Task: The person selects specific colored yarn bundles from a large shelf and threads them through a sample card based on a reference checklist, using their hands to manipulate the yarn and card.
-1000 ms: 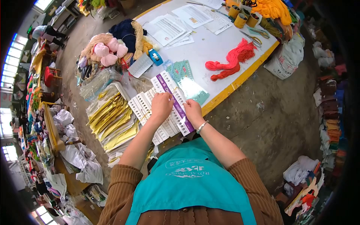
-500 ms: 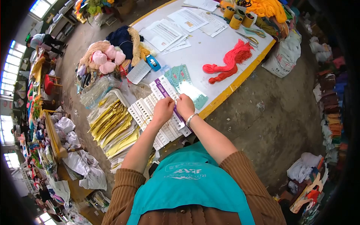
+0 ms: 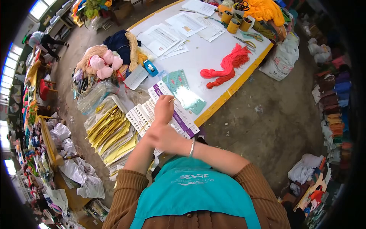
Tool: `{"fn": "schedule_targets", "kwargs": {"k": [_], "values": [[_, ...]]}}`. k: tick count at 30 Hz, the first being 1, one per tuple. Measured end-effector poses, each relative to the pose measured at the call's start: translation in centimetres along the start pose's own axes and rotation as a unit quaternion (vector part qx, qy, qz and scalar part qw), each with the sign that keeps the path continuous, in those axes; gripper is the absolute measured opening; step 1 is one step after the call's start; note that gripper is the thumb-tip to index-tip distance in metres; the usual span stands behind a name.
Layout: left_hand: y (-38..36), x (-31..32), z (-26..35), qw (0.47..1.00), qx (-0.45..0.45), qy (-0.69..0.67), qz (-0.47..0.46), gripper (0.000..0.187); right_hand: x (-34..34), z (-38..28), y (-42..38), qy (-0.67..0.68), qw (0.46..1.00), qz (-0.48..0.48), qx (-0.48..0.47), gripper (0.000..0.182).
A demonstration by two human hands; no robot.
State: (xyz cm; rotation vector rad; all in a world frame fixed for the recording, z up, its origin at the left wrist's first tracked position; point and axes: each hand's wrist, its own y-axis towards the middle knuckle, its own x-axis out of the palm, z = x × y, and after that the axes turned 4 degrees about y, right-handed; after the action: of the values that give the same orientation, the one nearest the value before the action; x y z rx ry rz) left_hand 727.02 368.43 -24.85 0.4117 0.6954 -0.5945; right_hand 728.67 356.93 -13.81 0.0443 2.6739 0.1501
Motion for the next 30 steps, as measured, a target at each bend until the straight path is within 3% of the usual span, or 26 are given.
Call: {"fn": "schedule_targets", "kwargs": {"k": [3, 5, 14, 16, 18, 19, 22, 23, 26, 27, 29, 30], "values": [[1.9, 0.8, 1.5, 0.997, 0.067, -0.002, -0.031, 0.013, 0.7, -5.8, -0.4, 0.082, 0.989, -0.1, -0.077, 0.02], [2.9, 1.2, 2.5, 0.995, 0.083, 0.01, -0.058, 0.013, 0.8, -7.8, -1.3, 0.103, 0.983, -0.136, -0.068, 0.018], [5.9, 3.3, 6.7, 0.99, 0.093, 0.062, -0.085, 0.016, -3.2, -7.3, -6.0, 0.245, 0.968, -0.046, 0.011, 0.014], [6.4, 4.9, 8.1, 0.987, 0.096, 0.092, -0.089, 0.016, -5.0, -6.4, -7.3, 0.358, 0.929, -0.03, 0.087, 0.014], [6.1, 7.5, 9.6, 0.976, 0.106, 0.154, -0.11, 0.015, -5.3, -3.7, -8.6, 0.469, 0.881, 0.028, 0.058, 0.012], [6.1, 9.3, 10.5, 0.968, 0.115, 0.189, -0.121, 0.015, -7.8, -3.6, -9.5, 0.417, 0.902, 0.012, 0.115, 0.012], [4.9, 14.6, 13.9, 0.945, 0.141, 0.22, -0.194, 0.013, -11.6, -2.5, -12.1, 0.215, 0.964, 0.154, -0.004, 0.011], [4.5, 16.4, 15.0, 0.925, 0.144, 0.264, -0.232, 0.013, -12.7, -1.7, -12.9, 0.215, 0.964, 0.154, -0.006, 0.011], [3.0, 21.2, 17.3, 0.884, 0.199, 0.297, -0.301, 0.016, -15.6, 1.4, -15.2, 0.017, 0.981, 0.191, 0.002, 0.009], [2.4, 22.7, 17.8, 0.884, 0.196, 0.298, -0.301, 0.016, -16.8, 2.9, -15.6, 0.002, 0.98, 0.197, -0.005, 0.009], [0.9, 26.0, 18.0, 0.836, 0.311, 0.339, -0.3, 0.015, -18.9, 6.2, -16.5, -0.049, 0.98, 0.19, 0.024, 0.01], [-0.2, 27.3, 18.6, 0.827, 0.294, 0.378, -0.295, 0.014, -19.5, 7.8, -17.3, -0.05, 0.981, 0.188, 0.023, 0.01]]}}
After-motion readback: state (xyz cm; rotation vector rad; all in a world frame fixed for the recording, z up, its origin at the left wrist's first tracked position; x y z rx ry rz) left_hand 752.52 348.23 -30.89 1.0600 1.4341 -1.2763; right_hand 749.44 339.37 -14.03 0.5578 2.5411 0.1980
